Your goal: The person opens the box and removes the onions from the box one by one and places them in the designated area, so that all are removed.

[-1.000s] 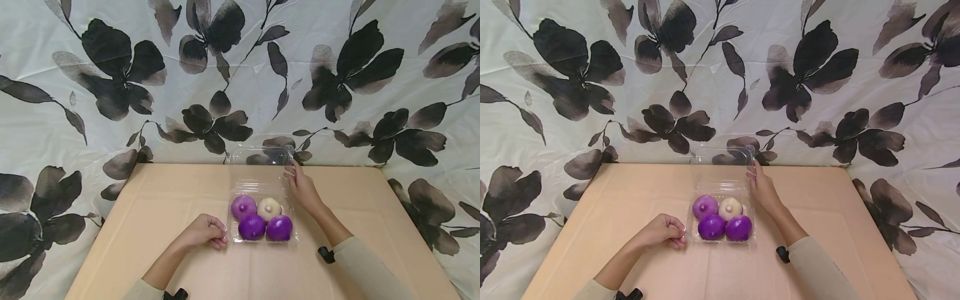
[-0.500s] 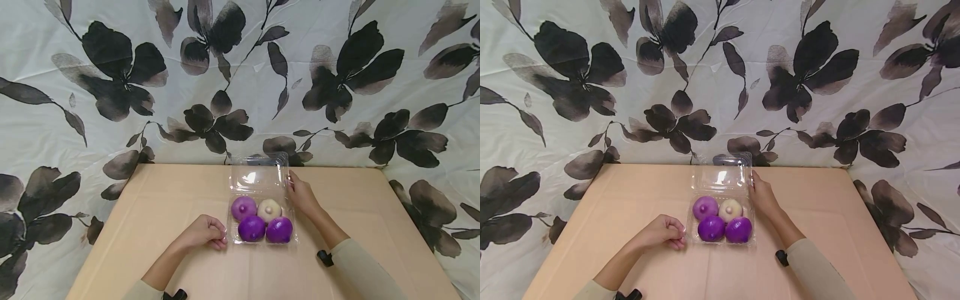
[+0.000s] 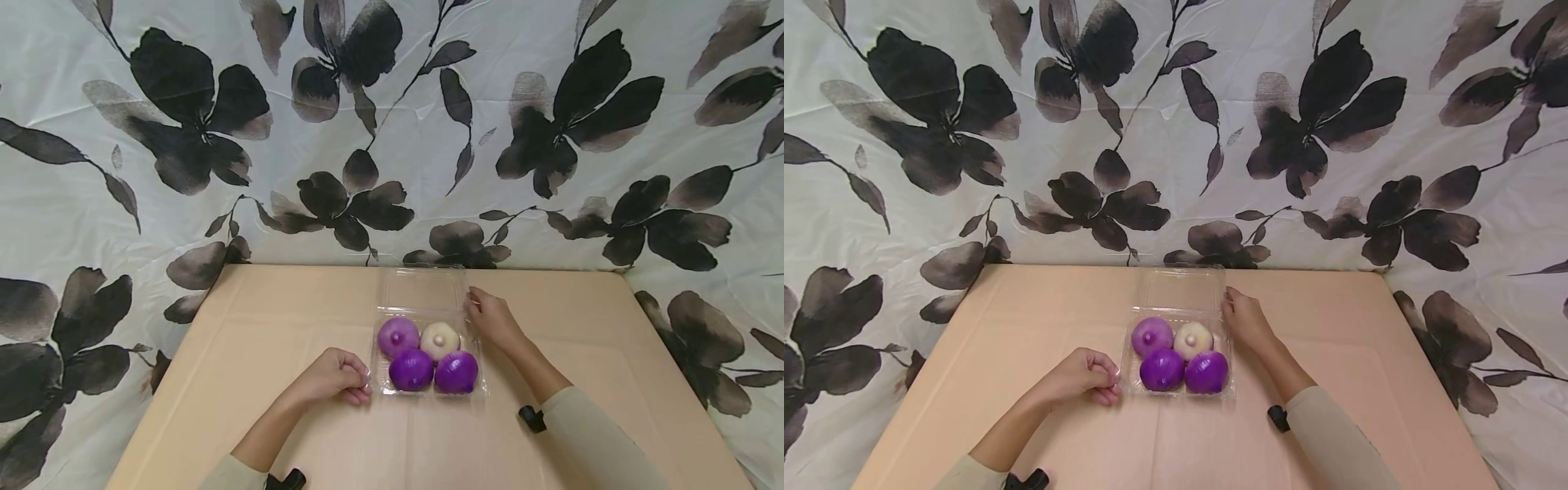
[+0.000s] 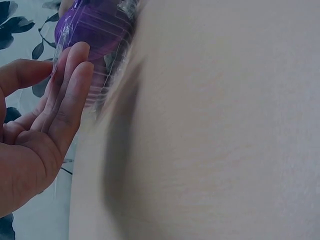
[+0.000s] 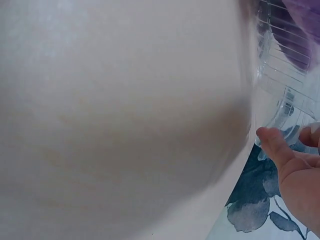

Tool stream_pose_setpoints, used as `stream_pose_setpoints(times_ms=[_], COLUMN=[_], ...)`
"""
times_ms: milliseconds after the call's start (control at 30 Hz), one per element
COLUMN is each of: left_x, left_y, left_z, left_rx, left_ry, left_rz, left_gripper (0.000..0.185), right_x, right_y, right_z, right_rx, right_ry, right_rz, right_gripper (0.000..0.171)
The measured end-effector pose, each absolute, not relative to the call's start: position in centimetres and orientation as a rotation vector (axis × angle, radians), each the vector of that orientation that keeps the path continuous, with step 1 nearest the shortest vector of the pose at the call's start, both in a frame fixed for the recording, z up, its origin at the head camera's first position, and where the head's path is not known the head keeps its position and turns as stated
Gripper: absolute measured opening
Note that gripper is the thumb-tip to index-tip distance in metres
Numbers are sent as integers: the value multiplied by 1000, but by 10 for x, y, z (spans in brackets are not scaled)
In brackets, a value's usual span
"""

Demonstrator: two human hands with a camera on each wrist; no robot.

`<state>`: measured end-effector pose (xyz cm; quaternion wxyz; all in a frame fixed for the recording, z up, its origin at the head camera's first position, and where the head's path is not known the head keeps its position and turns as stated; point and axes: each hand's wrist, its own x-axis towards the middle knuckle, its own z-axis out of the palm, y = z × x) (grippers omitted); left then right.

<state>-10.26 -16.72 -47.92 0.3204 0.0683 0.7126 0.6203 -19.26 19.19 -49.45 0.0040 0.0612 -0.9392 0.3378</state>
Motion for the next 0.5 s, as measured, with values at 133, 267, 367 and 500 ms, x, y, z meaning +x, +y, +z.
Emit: stream_pose_setpoints(times_ms=[133,267,367,500], left_x=[-104,-105,-105,-107], left_y=[-164,-161,-159,-157], left_z=[-481,-484,-485,-486], left_rx=[173,164,164,158], left_ry=[1877,1879,1883,1892], left_rz=[1644,1655,1659,1657], left_gripper=[13,12,12,12], right_x=[-194,-193,-192,-190], right_y=[198,204,210,217], right_z=[-492,-490,-489,-487], right_rx=[195,207,243,322], right_ry=[-2958,-2960,-2953,-2930], right_rz=[1089,1111,1124,1118], right_gripper=[47,47,48,48])
